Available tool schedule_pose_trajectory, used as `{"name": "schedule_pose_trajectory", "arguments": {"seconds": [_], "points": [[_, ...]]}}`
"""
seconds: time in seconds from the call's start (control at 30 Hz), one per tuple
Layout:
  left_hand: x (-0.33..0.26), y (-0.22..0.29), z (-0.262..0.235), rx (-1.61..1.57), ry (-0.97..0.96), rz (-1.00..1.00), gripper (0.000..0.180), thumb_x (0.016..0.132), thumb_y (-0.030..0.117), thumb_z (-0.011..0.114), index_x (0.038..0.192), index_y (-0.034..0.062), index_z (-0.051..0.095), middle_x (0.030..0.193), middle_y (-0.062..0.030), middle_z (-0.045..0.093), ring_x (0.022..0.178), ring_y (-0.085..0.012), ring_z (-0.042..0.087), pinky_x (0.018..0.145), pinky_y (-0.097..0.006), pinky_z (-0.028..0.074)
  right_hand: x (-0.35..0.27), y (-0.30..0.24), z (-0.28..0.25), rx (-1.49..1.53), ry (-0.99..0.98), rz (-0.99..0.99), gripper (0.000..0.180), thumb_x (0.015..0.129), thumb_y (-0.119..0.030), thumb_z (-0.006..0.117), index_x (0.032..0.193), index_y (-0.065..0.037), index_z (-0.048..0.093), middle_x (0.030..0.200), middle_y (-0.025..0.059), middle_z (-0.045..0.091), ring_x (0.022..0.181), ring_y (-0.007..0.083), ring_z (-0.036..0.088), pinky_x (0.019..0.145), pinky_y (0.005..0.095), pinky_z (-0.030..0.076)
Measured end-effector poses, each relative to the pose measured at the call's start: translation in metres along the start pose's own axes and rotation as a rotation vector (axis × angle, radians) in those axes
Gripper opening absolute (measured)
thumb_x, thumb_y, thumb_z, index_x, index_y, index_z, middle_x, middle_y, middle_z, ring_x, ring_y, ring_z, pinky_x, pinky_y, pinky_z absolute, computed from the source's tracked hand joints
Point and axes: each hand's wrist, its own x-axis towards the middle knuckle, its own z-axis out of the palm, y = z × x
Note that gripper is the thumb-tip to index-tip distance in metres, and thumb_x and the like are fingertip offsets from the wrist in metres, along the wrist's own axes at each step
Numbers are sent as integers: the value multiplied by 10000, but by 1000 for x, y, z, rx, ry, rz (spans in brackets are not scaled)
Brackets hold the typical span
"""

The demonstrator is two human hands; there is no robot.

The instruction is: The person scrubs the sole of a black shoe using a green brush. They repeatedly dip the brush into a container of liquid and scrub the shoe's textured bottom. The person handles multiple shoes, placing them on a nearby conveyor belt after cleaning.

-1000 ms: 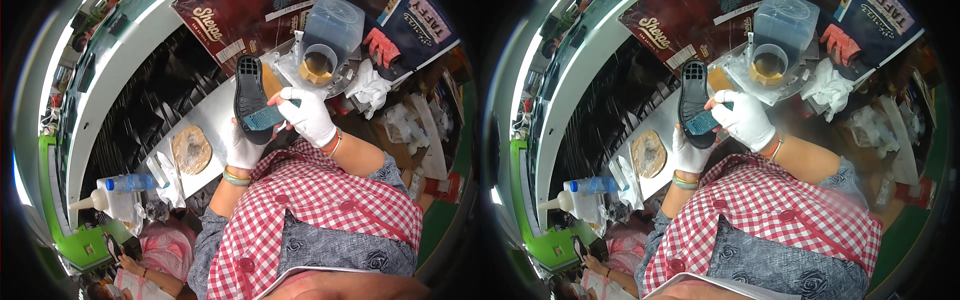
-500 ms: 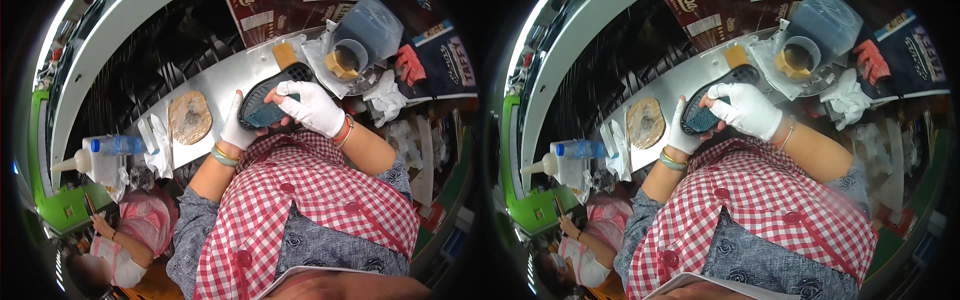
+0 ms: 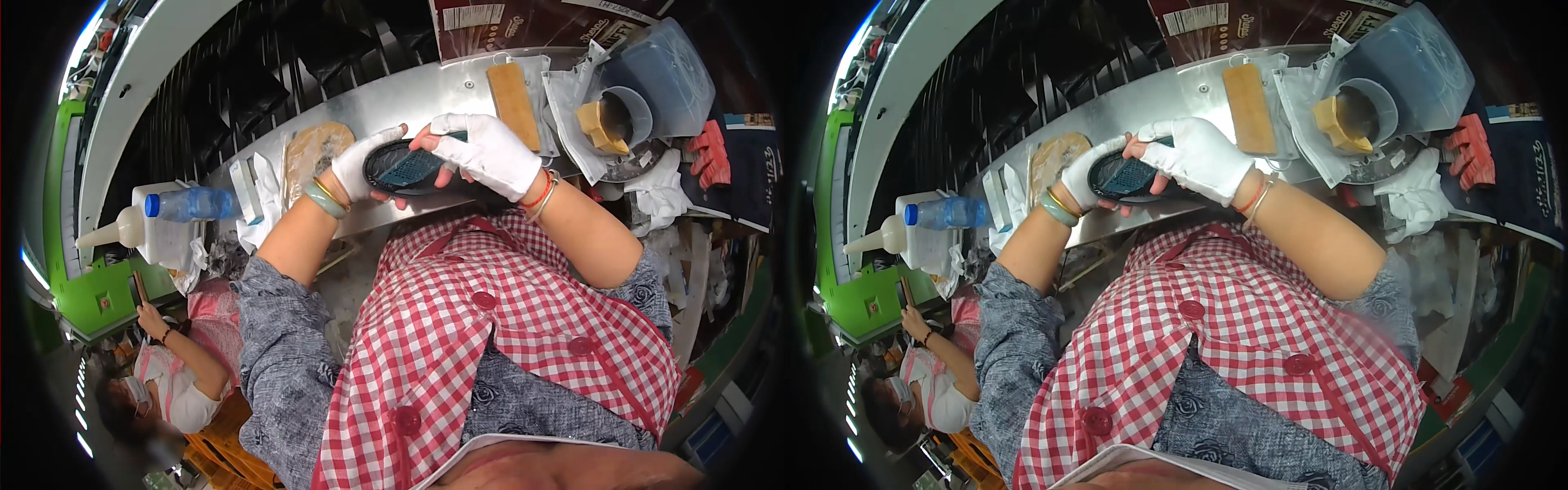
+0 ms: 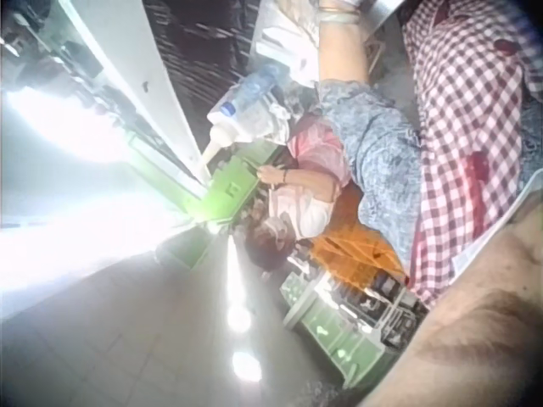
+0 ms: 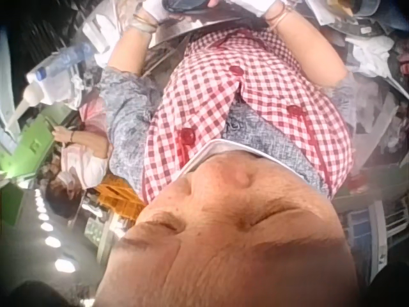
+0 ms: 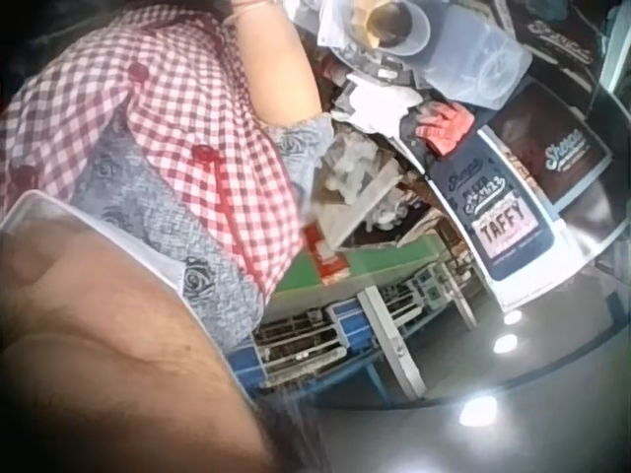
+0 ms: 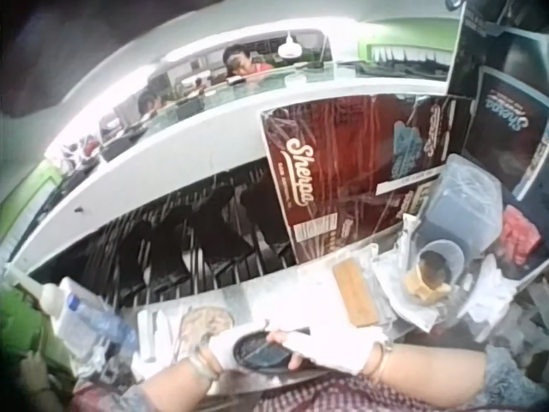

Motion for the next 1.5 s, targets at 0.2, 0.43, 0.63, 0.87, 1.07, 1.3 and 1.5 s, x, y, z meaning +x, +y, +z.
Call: {"name": "schedule_pose_trajectory", "arguments": {"seconds": [0.2, 0.43, 0.63, 0.87, 1.07, 1.3, 1.5], "points": [[-3, 23, 11, 206, 162, -87, 509, 895, 465, 441, 989, -14, 584, 699, -154, 645, 420, -235, 596, 238, -214, 330, -4, -15, -13, -65, -10, -14, 248, 886, -228, 565, 988, -16, 644, 864, 57, 645, 545, 91, 572, 598, 211, 451], [1, 39, 20, 330, 215, -141, 527, 864, 521, 478, 881, 13, 617, 618, -103, 624, 396, -162, 554, 288, -221, 351, -8, -3, -28, -112, 26, -33, 272, 872, -313, 572, 965, -75, 664, 661, 21, 618, 536, 30, 514, 461, 176, 342], [10, 43, 17, 346, 148, -179, 591, 885, 526, 419, 889, -32, 615, 622, -168, 626, 386, -224, 570, 275, -236, 348, -24, 8, -49, -133, 21, 65, 248, 874, -268, 583, 966, -49, 655, 673, 3, 608, 570, 28, 547, 459, 157, 340], [11, 29, 2, 182, -14, -133, 605, 906, 487, 381, 976, -75, 595, 713, -213, 639, 436, -285, 595, 311, -272, 429, -57, 1, -59, 20, 91, -14, 220, 876, -195, 591, 1001, -20, 638, 790, 22, 622, 642, 50, 572, 568, 163, 426], [24, 8, -5, -202, -172, -158, 568, 921, 414, 381, 1163, -93, 464, 976, -283, 595, 662, -389, 644, 425, -414, 555, -42, 5, -22, -87, 19, -511, 235, 815, -96, 646, 1031, -2, 635, 973, 115, 656, 899, 181, 625, 785, 258, 482], [14, 11, -7, 29, -261, -122, 575, 908, 446, 405, 1130, -77, 495, 847, -253, 624, 597, -313, 641, 388, -321, 514, -61, 26, -25, -581, -11, -738, 217, 737, -119, 706, 941, -58, 665, 938, 110, 664, 837, 240, 646, 705, 320, 520], [13, -8, 14, 31, -143, 184, 609, 905, 499, 365, 1175, -32, 489, 844, -216, 639, 539, -319, 632, 331, -272, 431, -88, 4, -35, 18, 433, -601, 278, 867, -275, 604, 939, -11, 647, 757, 49, 643, 642, 99, 575, 620, 216, 444]]}}
